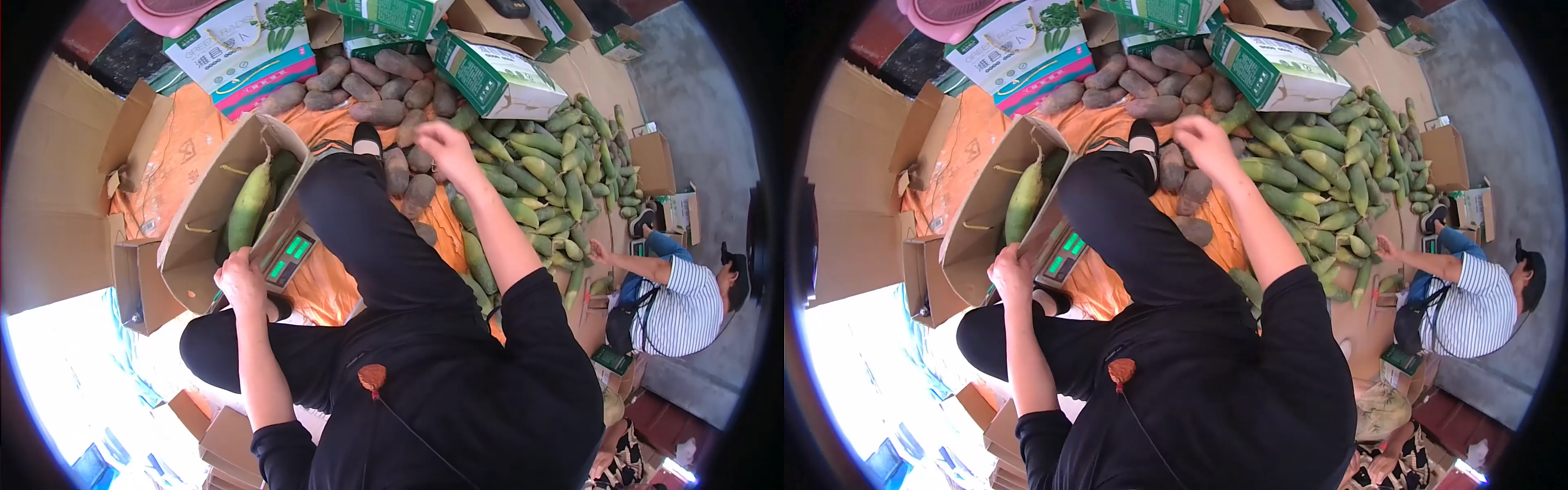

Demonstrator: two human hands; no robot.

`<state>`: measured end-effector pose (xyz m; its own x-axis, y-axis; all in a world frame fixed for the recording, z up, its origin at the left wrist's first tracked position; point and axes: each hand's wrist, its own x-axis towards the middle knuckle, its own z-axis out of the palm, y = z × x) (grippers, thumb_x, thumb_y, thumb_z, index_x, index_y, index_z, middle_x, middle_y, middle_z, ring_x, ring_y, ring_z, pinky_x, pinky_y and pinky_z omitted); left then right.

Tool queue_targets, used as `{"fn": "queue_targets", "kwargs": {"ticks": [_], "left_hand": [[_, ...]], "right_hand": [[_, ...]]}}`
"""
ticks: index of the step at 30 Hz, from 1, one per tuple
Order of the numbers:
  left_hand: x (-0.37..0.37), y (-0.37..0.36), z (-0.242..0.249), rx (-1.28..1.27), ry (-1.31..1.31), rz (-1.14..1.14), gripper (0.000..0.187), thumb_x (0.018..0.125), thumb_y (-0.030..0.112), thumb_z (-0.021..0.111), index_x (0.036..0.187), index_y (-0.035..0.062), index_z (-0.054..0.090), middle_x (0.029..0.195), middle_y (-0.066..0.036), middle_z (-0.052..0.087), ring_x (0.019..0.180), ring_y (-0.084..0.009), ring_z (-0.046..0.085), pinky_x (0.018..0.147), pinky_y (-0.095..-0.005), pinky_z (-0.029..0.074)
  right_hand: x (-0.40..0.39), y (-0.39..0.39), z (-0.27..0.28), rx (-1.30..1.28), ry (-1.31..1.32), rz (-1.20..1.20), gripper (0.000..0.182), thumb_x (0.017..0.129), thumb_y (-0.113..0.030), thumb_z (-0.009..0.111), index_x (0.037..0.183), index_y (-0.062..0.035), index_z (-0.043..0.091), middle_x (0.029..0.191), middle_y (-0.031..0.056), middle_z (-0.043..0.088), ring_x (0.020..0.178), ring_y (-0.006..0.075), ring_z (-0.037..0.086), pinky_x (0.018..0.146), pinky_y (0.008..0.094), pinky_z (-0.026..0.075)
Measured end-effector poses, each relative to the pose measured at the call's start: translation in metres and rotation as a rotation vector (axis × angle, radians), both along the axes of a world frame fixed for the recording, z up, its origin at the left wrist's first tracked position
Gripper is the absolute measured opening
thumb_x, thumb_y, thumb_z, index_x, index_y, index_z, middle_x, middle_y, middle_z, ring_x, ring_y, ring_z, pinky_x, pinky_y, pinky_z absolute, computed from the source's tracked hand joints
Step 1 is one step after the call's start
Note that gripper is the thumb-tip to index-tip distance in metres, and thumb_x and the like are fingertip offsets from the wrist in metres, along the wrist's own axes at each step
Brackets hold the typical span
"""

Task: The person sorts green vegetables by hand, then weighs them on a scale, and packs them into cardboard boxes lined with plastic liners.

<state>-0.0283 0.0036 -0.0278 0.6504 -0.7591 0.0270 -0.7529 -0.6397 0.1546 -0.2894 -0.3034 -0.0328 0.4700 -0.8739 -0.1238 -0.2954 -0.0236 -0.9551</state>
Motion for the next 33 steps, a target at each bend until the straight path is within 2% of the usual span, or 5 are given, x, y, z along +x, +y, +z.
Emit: {"fn": "queue_targets", "kwargs": {"ticks": [6,8,17,25,33], "left_hand": [[0.004,0.002,-0.004,-0.007,0.081,-0.005,0.019,0.073,0.007,0.062,0.091,0.0082,0.066,0.086,-0.012,0.065,0.087,-0.0302,0.062,0.078,-0.0425,0.042],[0.003,0.003,-0.004,0.007,0.072,-0.001,0.019,0.073,0.008,0.063,0.092,0.008,0.066,0.086,-0.012,0.065,0.087,-0.0305,0.062,0.078,-0.0425,0.042],[0.005,0.002,-0.002,0.019,0.064,-0.007,0.017,0.075,0.012,0.064,0.091,0.0077,0.065,0.086,-0.011,0.065,0.087,-0.0304,0.062,0.079,-0.0442,0.044],[0.001,-0.002,0.026,-0.383,0.358,0.138,0.018,0.082,0.017,0.066,0.092,0.0021,0.068,0.084,-0.015,0.066,0.081,-0.0327,0.064,0.075,-0.0386,0.049],[0.012,0.008,0.033,-0.545,0.304,0.269,0.017,0.088,0.016,0.063,0.096,0.0024,0.068,0.086,-0.014,0.067,0.076,-0.0254,0.065,0.07,-0.0339,0.05]], "right_hand": [[-0.136,0.058,-0.198,0.251,0.487,-0.044,0.017,0.08,-0.016,0.061,0.086,-0.0018,0.068,0.087,0.0194,0.067,0.084,0.03,0.066,0.077,0.0376,0.05],[-0.146,0.084,-0.198,0.207,0.739,0.189,0.011,0.082,-0.007,0.06,0.09,-0.0011,0.065,0.074,0.0067,0.063,0.066,0.0119,0.058,0.061,0.0278,0.049],[-0.154,0.117,-0.242,0.324,0.64,0.173,0.01,0.082,-0.007,0.059,0.088,-0.0022,0.066,0.076,0.0062,0.065,0.071,0.0152,0.061,0.065,0.0297,0.049],[-0.133,0.103,-0.21,0.448,0.429,0.092,0.01,0.083,-0.007,0.058,0.09,-0.0019,0.063,0.076,0.0041,0.063,0.068,0.013,0.058,0.063,0.0276,0.048],[-0.127,0.103,-0.215,0.48,0.46,0.118,0.021,0.085,-0.016,0.063,0.1,-0.0015,0.064,0.086,0.0053,0.066,0.08,0.015,0.061,0.072,0.0281,0.048]]}}
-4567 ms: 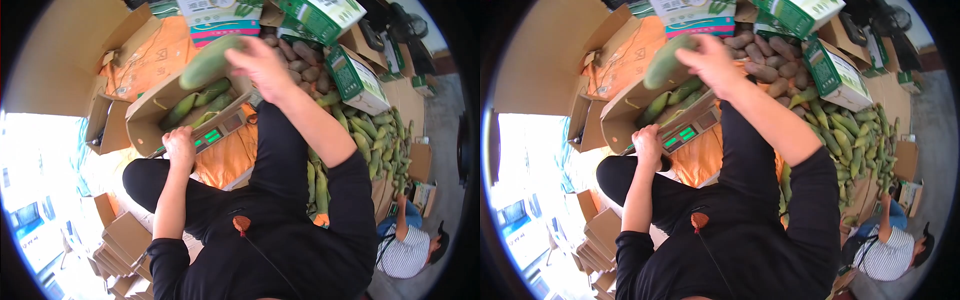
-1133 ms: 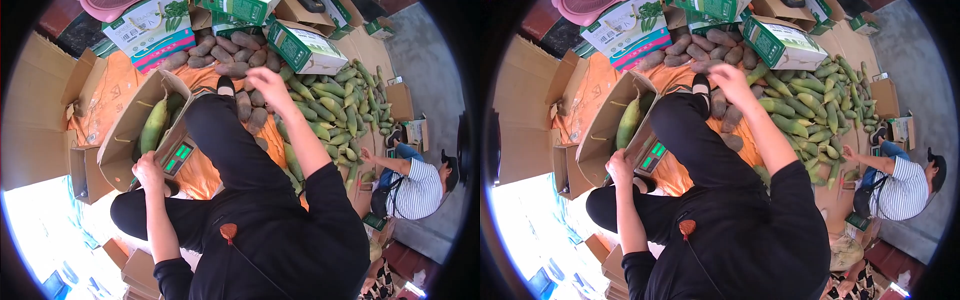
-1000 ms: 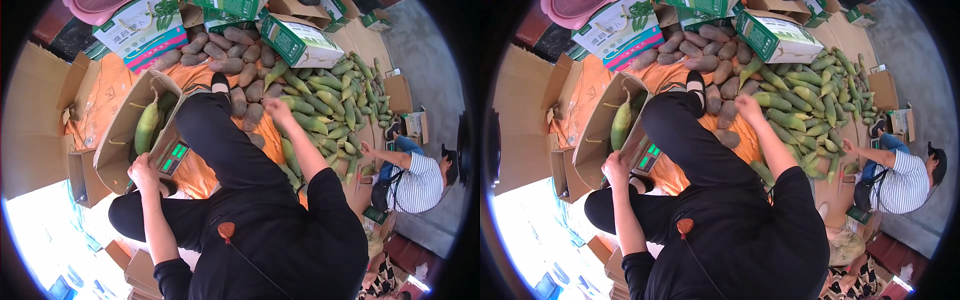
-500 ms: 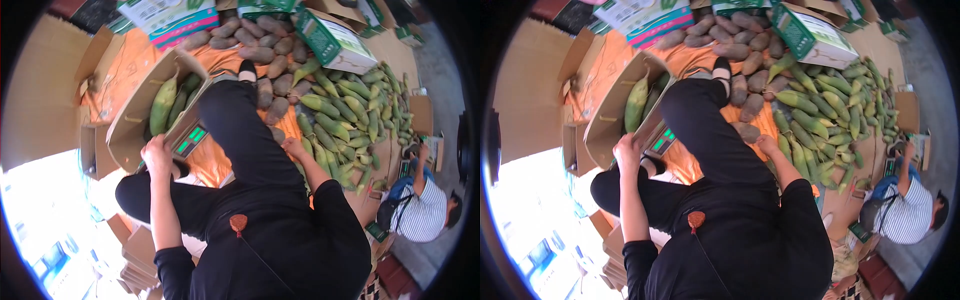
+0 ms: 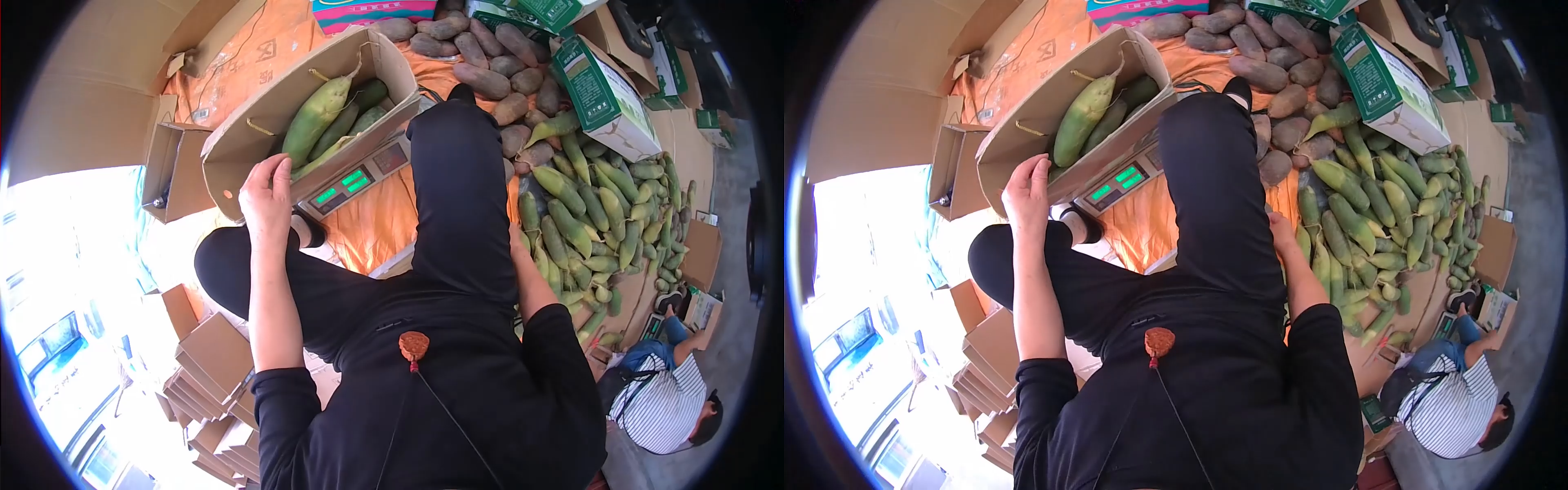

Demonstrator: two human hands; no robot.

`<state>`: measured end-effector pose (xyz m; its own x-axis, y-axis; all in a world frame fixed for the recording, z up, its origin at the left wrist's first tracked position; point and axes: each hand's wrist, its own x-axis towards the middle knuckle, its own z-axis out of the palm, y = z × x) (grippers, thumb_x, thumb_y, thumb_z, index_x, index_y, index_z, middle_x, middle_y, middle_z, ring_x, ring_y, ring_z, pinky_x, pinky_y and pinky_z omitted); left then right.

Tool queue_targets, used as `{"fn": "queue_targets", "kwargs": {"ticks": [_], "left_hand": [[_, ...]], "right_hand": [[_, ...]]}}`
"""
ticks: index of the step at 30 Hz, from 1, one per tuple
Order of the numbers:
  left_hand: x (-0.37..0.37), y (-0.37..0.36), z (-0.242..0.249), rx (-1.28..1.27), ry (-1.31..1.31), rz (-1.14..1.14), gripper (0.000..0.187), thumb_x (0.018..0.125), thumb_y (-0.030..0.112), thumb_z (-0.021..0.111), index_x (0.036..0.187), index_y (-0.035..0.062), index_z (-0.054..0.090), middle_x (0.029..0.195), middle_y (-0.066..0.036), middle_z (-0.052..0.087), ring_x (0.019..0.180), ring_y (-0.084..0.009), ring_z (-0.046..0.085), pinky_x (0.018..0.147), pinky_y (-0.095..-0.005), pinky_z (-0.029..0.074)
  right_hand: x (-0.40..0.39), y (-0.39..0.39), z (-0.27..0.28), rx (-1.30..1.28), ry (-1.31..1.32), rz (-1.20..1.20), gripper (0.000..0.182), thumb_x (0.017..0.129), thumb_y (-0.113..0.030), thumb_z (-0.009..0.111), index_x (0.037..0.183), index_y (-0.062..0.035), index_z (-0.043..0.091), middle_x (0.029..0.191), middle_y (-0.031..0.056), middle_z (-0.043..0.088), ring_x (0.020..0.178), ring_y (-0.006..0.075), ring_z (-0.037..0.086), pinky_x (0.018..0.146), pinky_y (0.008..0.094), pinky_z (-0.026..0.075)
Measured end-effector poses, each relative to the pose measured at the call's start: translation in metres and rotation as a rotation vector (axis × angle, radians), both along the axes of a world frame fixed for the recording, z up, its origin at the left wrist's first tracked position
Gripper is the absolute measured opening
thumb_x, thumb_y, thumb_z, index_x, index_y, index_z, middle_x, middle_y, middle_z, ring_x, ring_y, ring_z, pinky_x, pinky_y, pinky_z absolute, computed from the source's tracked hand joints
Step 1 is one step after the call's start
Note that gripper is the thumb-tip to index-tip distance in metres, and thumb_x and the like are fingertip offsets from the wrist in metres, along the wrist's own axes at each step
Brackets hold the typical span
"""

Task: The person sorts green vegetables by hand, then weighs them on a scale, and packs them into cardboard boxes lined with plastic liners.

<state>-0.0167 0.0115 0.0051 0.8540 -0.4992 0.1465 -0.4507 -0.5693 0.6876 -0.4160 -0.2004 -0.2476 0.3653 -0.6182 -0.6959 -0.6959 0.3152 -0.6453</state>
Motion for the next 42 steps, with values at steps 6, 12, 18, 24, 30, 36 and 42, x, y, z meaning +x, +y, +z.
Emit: {"fn": "queue_targets", "kwargs": {"ticks": [6,12,18,24,30,36,42], "left_hand": [[0.003,0.005,-0.004,-0.027,-0.001,0.017,0.017,0.088,0.016,0.062,0.096,0.0019,0.068,0.087,-0.013,0.067,0.078,-0.0239,0.065,0.072,-0.032,0.05],[0.006,0.007,-0.005,-0.032,0.015,0.052,0.018,0.089,0.016,0.062,0.097,0.0018,0.068,0.089,-0.013,0.068,0.081,-0.0221,0.066,0.076,-0.0309,0.05],[0.012,0.009,-0.017,-0.059,0.042,0.044,0.019,0.09,0.017,0.062,0.098,0.0011,0.069,0.091,-0.01,0.07,0.085,-0.0183,0.066,0.081,-0.0289,0.05],[0.01,0.007,-0.017,-0.02,0.101,0.072,0.022,0.092,0.02,0.06,0.102,0.002,0.069,0.089,-0.009,0.071,0.086,-0.0152,0.066,0.079,-0.0277,0.05],[0.015,0.007,-0.024,-0.016,0.101,0.087,0.022,0.092,0.02,0.059,0.102,0.0022,0.069,0.09,-0.009,0.071,0.087,-0.0148,0.066,0.082,-0.0274,0.049],[0.018,0.009,-0.03,-0.006,0.102,0.115,0.023,0.093,0.021,0.059,0.102,0.0022,0.069,0.091,-0.008,0.071,0.088,-0.0137,0.065,0.083,-0.0273,0.048],[0.016,0.006,-0.028,0.052,0.069,0.156,0.022,0.093,0.02,0.058,0.102,0.0032,0.069,0.092,-0.007,0.071,0.089,-0.0132,0.065,0.083,-0.0267,0.048]], "right_hand": [[0.0,0.003,-0.002,-0.127,0.034,0.271,0.03,0.087,-0.024,0.062,0.106,-0.0009,0.064,0.092,0.0065,0.067,0.086,0.0185,0.062,0.077,0.0302,0.047],[-0.003,0.003,-0.067,-0.021,0.061,0.137,0.032,0.091,-0.027,0.054,0.112,-0.0048,0.062,0.094,0.0091,0.066,0.088,0.0233,0.061,0.078,0.0359,0.046],[-0.009,-0.004,-0.026,-0.165,0.04,0.293,0.025,0.084,-0.024,0.062,0.1,-0.0042,0.067,0.087,0.0109,0.068,0.084,0.0221,0.064,0.077,0.0349,0.048],[-0.016,-0.026,-0.054,-0.094,0.041,0.079,0.02,0.08,-0.02,0.063,0.089,-0.0031,0.069,0.086,0.0121,0.069,0.083,0.0232,0.066,0.077,0.0345,0.05],[-0.01,-0.054,-0.038,-0.164,0.208,0.03,0.017,0.081,-0.017,0.061,0.091,-0.0056,0.069,0.086,0.0144,0.069,0.084,0.0278,0.066,0.078,0.0365,0.05],[-0.011,-0.089,-0.028,-0.404,0.294,0.109,0.018,0.083,-0.011,0.06,0.098,-0.0023,0.065,0.085,0.012,0.067,0.073,0.0249,0.064,0.067,0.0342,0.051],[0.012,-0.127,0.006,-0.65,0.54,0.256,0.021,0.081,-0.017,0.062,0.101,-0.0094,0.065,0.103,0.0157,0.066,0.099,0.0313,0.062,0.086,0.0409,0.049]]}}
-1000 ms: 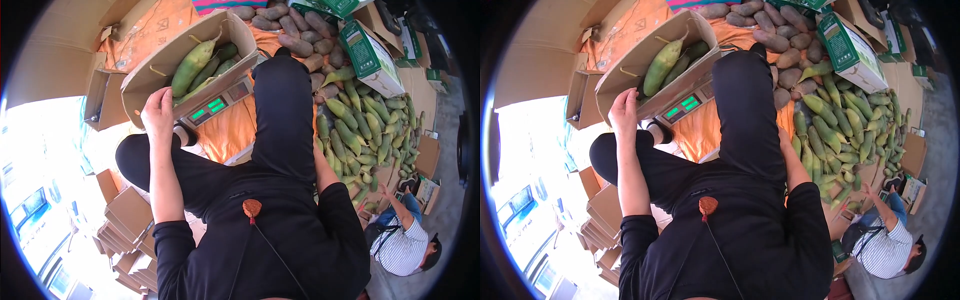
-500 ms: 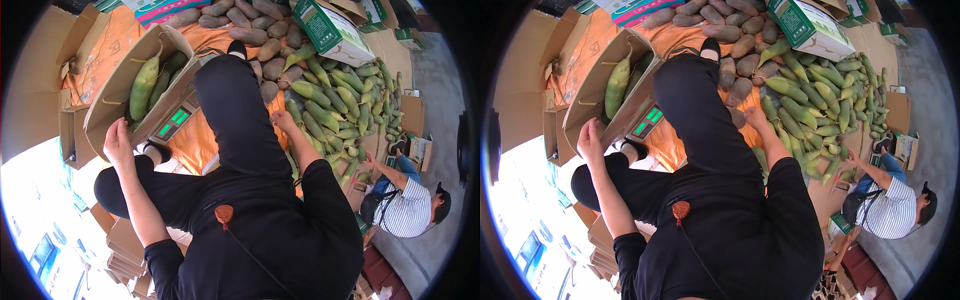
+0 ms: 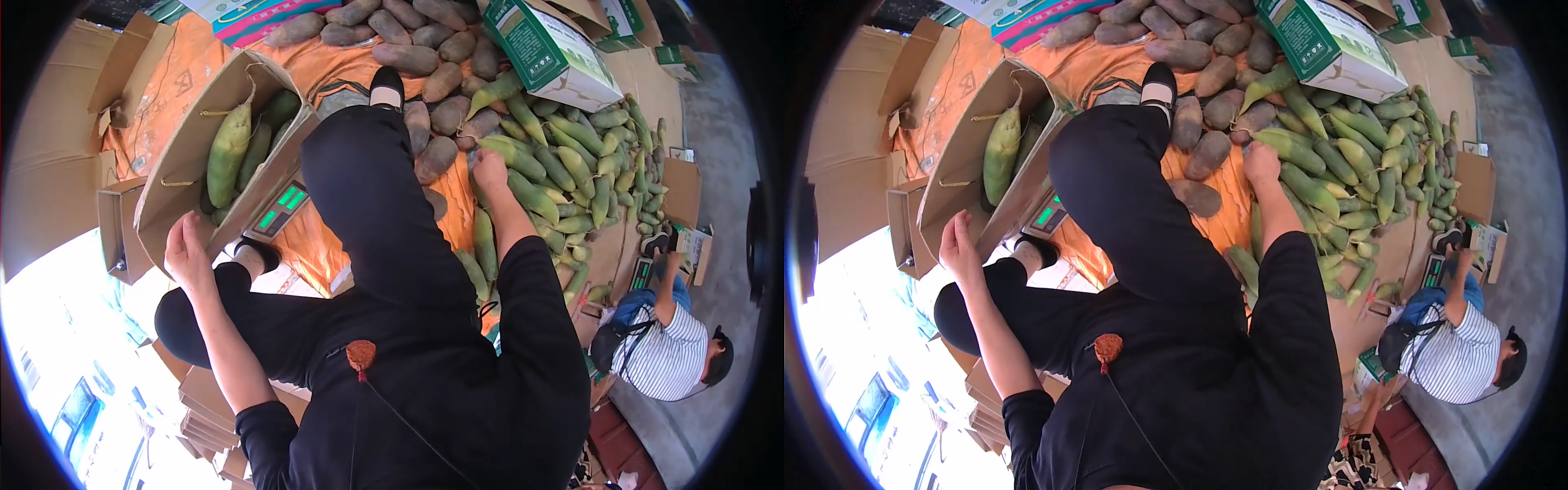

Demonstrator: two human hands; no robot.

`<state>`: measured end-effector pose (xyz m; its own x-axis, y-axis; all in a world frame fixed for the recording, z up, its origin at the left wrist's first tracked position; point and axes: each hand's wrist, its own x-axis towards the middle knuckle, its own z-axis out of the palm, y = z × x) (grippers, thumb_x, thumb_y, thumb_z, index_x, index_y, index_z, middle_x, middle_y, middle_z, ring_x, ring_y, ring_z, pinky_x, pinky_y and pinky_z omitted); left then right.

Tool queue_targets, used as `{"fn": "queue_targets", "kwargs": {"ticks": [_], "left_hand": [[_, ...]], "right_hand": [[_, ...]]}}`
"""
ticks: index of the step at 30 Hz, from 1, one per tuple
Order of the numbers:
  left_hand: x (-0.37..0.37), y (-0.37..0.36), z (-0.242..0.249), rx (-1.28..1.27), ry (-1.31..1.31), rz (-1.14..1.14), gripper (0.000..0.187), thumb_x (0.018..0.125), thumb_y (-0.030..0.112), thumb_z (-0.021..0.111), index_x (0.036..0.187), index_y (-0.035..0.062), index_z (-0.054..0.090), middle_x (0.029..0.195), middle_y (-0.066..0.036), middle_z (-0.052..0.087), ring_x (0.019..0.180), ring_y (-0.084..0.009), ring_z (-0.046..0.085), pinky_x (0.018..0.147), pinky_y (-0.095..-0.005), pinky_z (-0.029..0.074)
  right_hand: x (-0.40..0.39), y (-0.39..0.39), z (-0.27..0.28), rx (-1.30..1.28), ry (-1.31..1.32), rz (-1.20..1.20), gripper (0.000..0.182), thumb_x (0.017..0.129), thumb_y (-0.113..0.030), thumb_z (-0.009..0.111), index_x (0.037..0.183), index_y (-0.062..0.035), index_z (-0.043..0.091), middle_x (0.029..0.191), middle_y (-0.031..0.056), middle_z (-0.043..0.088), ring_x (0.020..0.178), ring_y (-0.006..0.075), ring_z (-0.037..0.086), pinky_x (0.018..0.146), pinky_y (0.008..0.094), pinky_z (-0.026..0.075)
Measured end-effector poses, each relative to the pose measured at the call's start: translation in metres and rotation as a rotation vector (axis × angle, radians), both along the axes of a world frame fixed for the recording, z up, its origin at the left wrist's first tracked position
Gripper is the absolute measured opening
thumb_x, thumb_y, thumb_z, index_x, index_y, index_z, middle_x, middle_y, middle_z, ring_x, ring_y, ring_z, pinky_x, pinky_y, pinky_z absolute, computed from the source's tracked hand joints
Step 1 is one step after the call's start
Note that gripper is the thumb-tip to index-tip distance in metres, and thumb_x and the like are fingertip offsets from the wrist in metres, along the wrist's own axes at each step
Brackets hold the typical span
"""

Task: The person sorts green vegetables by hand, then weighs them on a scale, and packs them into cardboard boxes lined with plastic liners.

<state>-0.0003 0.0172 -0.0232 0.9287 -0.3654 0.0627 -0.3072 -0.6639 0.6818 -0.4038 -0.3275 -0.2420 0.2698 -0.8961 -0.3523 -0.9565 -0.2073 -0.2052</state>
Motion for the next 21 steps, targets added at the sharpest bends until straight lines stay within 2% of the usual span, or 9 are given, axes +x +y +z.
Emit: {"fn": "queue_targets", "kwargs": {"ticks": [2,3,4,6,8,13,16,20,21], "left_hand": [[0.002,0.003,-0.004,-0.028,-0.008,-0.01,0.021,0.094,0.02,0.058,0.101,0.0032,0.069,0.091,-0.008,0.071,0.089,-0.0133,0.065,0.081,-0.0264,0.048],[0.002,0.004,-0.004,-0.019,-0.015,0.002,0.021,0.094,0.02,0.058,0.101,0.0032,0.069,0.091,-0.008,0.071,0.089,-0.0133,0.065,0.081,-0.0264,0.048],[0.001,0.002,-0.002,-0.005,-0.01,-0.008,0.021,0.094,0.02,0.058,0.101,0.0034,0.069,0.091,-0.008,0.071,0.088,-0.0135,0.065,0.081,-0.0265,0.048],[-0.001,0.001,-0.001,0.012,-0.024,-0.012,0.021,0.094,0.019,0.057,0.1,0.0034,0.069,0.088,-0.008,0.07,0.085,-0.0135,0.064,0.081,-0.0268,0.047],[-0.002,0.0,0.001,0.008,-0.031,-0.011,0.02,0.094,0.019,0.057,0.098,0.0031,0.069,0.087,-0.007,0.07,0.084,-0.0134,0.064,0.082,-0.0271,0.046],[-0.006,-0.008,0.01,0.055,-0.053,-0.012,0.018,0.093,0.017,0.058,0.097,0.0031,0.068,0.089,-0.008,0.069,0.085,-0.0176,0.065,0.081,-0.0278,0.048],[-0.007,-0.011,0.013,0.071,-0.086,-0.047,0.018,0.092,0.016,0.058,0.097,0.0022,0.068,0.088,-0.009,0.068,0.085,-0.0179,0.065,0.078,-0.0281,0.049],[-0.007,-0.009,0.017,0.054,-0.1,-0.045,0.018,0.092,0.015,0.058,0.096,0.0017,0.068,0.088,-0.01,0.068,0.084,-0.0183,0.066,0.078,-0.0282,0.049],[-0.007,-0.008,0.017,0.024,-0.095,-0.052,0.017,0.092,0.015,0.058,0.096,0.0017,0.068,0.087,-0.01,0.068,0.082,-0.0186,0.066,0.076,-0.0284,0.049]], "right_hand": [[0.016,-0.01,0.017,-0.041,0.207,0.066,0.027,0.081,-0.019,0.064,0.107,-0.0115,0.063,0.109,0.0135,0.064,0.109,0.031,0.057,0.089,0.0418,0.048],[0.02,-0.016,0.018,0.011,0.264,0.078,0.039,0.081,-0.022,0.065,0.118,-0.015,0.055,0.123,0.0101,0.057,0.121,0.0289,0.049,0.094,0.046,0.045],[0.022,-0.02,0.015,0.016,0.252,0.095,0.039,0.081,-0.022,0.065,0.118,-0.015,0.055,0.123,0.0101,0.057,0.121,0.0289,0.049,0.094,0.046,0.045],[0.022,-0.022,0.011,-0.144,0.28,0.218,0.041,0.082,-0.019,0.06,0.122,-0.0151,0.05,0.127,0.0054,0.052,0.123,0.0248,0.046,0.094,0.0535,0.041],[0.016,-0.024,-0.004,-0.102,0.404,0.245,0.042,0.085,-0.018,0.057,0.125,-0.017,0.046,0.129,0.0015,0.049,0.129,0.0212,0.04,0.097,0.0578,0.036],[0.032,-0.027,0.021,-0.03,0.701,0.524,0.031,0.09,-0.017,0.05,0.121,-0.0199,0.054,0.12,-0.0002,0.052,0.118,0.0189,0.047,0.095,0.0541,0.036],[0.03,-0.028,0.01,-0.084,0.686,0.549,0.029,0.083,-0.017,0.06,0.112,-0.0218,0.061,0.115,-0.0004,0.053,0.116,0.0205,0.047,0.091,0.0493,0.04],[0.025,-0.021,0.013,-0.132,0.639,0.576,0.021,0.084,-0.024,0.06,0.104,-0.0227,0.066,0.11,0.0,0.056,0.114,0.0214,0.048,0.088,0.0479,0.041],[0.021,-0.014,0.019,-0.123,0.528,0.511,0.02,0.083,-0.027,0.06,0.101,-0.0216,0.067,0.108,0.0008,0.058,0.113,0.0219,0.048,0.088,0.0481,0.042]]}}
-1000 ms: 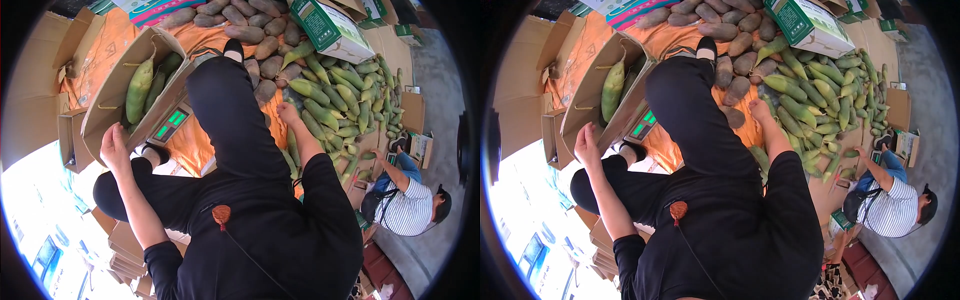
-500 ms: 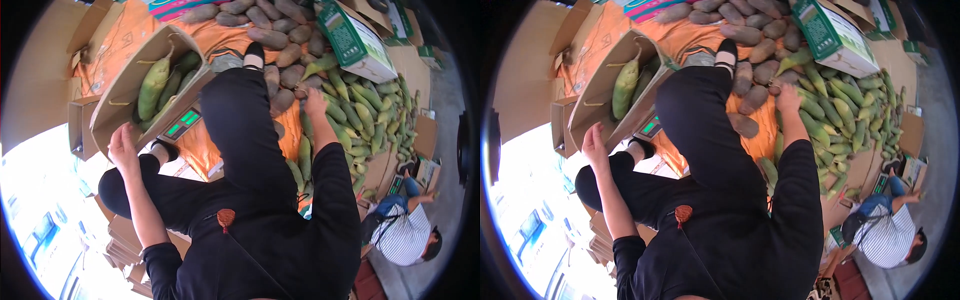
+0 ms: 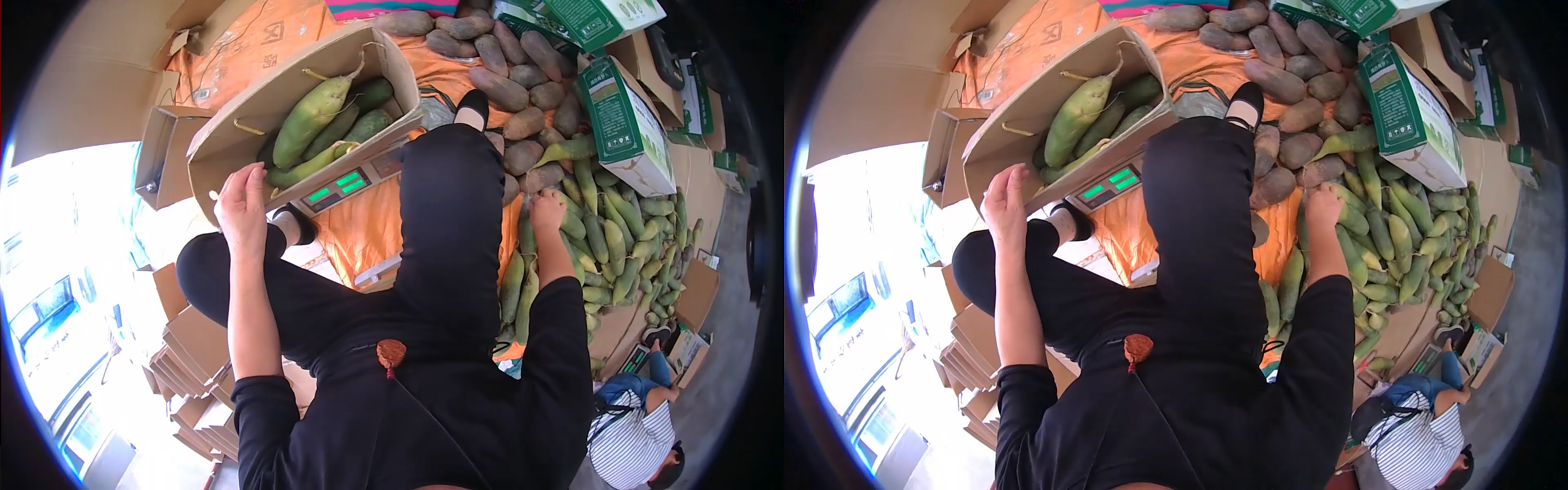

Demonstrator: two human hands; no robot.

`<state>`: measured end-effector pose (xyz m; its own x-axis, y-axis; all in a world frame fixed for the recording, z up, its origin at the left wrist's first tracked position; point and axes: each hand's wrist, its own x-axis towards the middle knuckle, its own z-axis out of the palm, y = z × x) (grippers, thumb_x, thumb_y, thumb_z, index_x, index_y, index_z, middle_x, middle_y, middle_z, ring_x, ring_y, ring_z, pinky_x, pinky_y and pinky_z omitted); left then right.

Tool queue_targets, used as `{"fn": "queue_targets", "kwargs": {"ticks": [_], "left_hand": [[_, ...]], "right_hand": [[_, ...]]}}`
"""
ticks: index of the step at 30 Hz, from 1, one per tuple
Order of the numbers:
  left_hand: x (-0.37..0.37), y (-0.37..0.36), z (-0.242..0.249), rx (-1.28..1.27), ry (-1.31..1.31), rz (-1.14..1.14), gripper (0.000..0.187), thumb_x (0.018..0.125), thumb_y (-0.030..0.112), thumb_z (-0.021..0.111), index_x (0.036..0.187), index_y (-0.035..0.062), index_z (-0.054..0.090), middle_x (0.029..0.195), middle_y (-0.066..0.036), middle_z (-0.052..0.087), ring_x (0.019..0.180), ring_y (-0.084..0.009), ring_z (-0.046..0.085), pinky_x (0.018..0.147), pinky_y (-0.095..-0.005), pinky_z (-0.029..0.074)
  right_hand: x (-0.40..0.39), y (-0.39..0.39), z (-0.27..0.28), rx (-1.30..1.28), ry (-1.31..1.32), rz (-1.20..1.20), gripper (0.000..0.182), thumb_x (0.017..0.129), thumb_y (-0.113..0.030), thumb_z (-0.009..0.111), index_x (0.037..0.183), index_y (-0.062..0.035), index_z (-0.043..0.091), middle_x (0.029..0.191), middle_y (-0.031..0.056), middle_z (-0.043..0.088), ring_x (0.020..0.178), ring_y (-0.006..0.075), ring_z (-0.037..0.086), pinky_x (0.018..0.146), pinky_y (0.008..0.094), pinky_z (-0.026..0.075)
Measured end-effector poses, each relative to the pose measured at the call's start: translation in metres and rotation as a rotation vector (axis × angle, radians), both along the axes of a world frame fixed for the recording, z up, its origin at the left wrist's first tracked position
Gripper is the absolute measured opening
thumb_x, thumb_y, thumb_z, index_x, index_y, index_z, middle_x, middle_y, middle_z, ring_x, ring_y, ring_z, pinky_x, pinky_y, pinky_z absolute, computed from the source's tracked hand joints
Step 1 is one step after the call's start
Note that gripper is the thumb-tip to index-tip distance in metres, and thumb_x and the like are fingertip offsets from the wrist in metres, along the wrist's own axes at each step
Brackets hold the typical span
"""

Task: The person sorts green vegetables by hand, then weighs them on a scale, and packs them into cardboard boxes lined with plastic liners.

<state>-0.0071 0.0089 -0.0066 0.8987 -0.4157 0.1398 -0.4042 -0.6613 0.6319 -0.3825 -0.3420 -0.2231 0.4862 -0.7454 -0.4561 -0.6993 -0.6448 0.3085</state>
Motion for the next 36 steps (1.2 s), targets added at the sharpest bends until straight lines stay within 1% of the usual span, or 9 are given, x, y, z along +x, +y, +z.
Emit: {"fn": "queue_targets", "kwargs": {"ticks": [8,11,15,16,23,27,32,34,36], "left_hand": [[-0.002,-0.002,0.007,-0.1,-0.014,-0.03,0.016,0.089,0.015,0.061,0.093,0.0013,0.068,0.08,-0.012,0.066,0.073,-0.0221,0.064,0.069,-0.0309,0.049],[0.0,0.001,0.006,-0.128,-0.021,-0.054,0.016,0.088,0.016,0.062,0.092,0.0017,0.068,0.08,-0.013,0.065,0.073,-0.025,0.063,0.069,-0.0321,0.049],[-0.001,0.002,0.005,-0.139,0.01,-0.048,0.016,0.087,0.016,0.062,0.092,0.0026,0.068,0.081,-0.014,0.065,0.075,-0.028,0.064,0.07,-0.0345,0.049],[-0.001,0.002,0.003,-0.135,-0.001,-0.056,0.016,0.087,0.016,0.063,0.092,0.0025,0.068,0.082,-0.014,0.065,0.078,-0.0293,0.064,0.071,-0.0356,0.049],[-0.004,0.002,0.007,-0.103,0.011,-0.095,0.017,0.086,0.019,0.064,0.091,0.0029,0.068,0.083,-0.013,0.065,0.079,-0.0307,0.064,0.072,-0.036,0.049],[-0.004,0.005,0.008,-0.092,0.005,-0.101,0.017,0.086,0.019,0.064,0.091,0.0032,0.068,0.083,-0.013,0.065,0.078,-0.0312,0.063,0.071,-0.0361,0.049],[-0.004,0.007,0.011,-0.094,0.008,-0.098,0.017,0.087,0.019,0.063,0.092,0.0034,0.067,0.082,-0.013,0.064,0.078,-0.0315,0.063,0.071,-0.0363,0.049],[-0.003,0.01,0.009,-0.09,0.007,-0.088,0.017,0.087,0.019,0.063,0.092,0.0033,0.068,0.082,-0.014,0.064,0.077,-0.0313,0.063,0.071,-0.0362,0.049],[-0.002,0.011,0.009,-0.087,0.004,-0.081,0.018,0.087,0.019,0.063,0.092,0.0032,0.068,0.082,-0.014,0.064,0.077,-0.0312,0.063,0.07,-0.0361,0.049]], "right_hand": [[-0.041,0.007,0.021,-0.046,-0.43,-0.273,0.022,0.086,-0.031,0.058,0.094,-0.0139,0.069,0.109,0.0055,0.061,0.109,0.0275,0.052,0.091,0.0484,0.041],[-0.088,-0.044,-0.002,0.113,-1.013,-0.39,0.023,0.088,-0.023,0.054,0.095,-0.005,0.066,0.097,0.0118,0.067,0.096,0.0317,0.059,0.09,0.0361,0.042],[-0.037,-0.033,0.121,0.299,-1.299,-1.193,0.023,0.094,-0.028,0.05,0.104,-0.0108,0.062,0.118,0.001,0.06,0.108,0.0169,0.051,0.087,0.0388,0.039],[-0.033,-0.035,0.136,0.406,-1.397,-1.179,0.025,0.095,-0.032,0.049,0.109,-0.0136,0.059,0.126,0.0006,0.056,0.112,0.0166,0.048,0.089,0.0476,0.037],[0.082,-0.004,0.285,0.766,-1.695,-0.519,0.026,0.099,-0.032,0.044,0.083,-0.0114,0.046,0.125,0.0091,0.056,0.115,0.0215,0.048,0.093,0.0447,0.038],[0.146,0.006,0.35,1.081,-1.83,-0.115,0.025,0.098,-0.027,0.046,0.087,-0.0045,0.05,0.125,0.0177,0.053,0.118,0.023,0.047,0.095,0.0487,0.038],[0.235,0.015,0.351,1.361,-1.732,-0.07,0.027,0.099,-0.024,0.041,0.098,-0.0039,0.06,0.126,0.0182,0.054,0.121,0.0262,0.048,0.099,0.0475,0.038],[0.271,0.057,0.344,1.316,-1.802,-0.286,0.018,0.092,-0.018,0.055,0.094,-0.0022,0.063,0.093,0.0067,0.065,0.081,0.0167,0.061,0.074,0.03,0.049],[0.294,0.065,0.322,1.262,-1.574,-0.174,0.02,0.093,-0.02,0.053,0.094,-0.0027,0.062,0.094,0.0078,0.064,0.084,0.0176,0.06,0.076,0.0312,0.048]]}}
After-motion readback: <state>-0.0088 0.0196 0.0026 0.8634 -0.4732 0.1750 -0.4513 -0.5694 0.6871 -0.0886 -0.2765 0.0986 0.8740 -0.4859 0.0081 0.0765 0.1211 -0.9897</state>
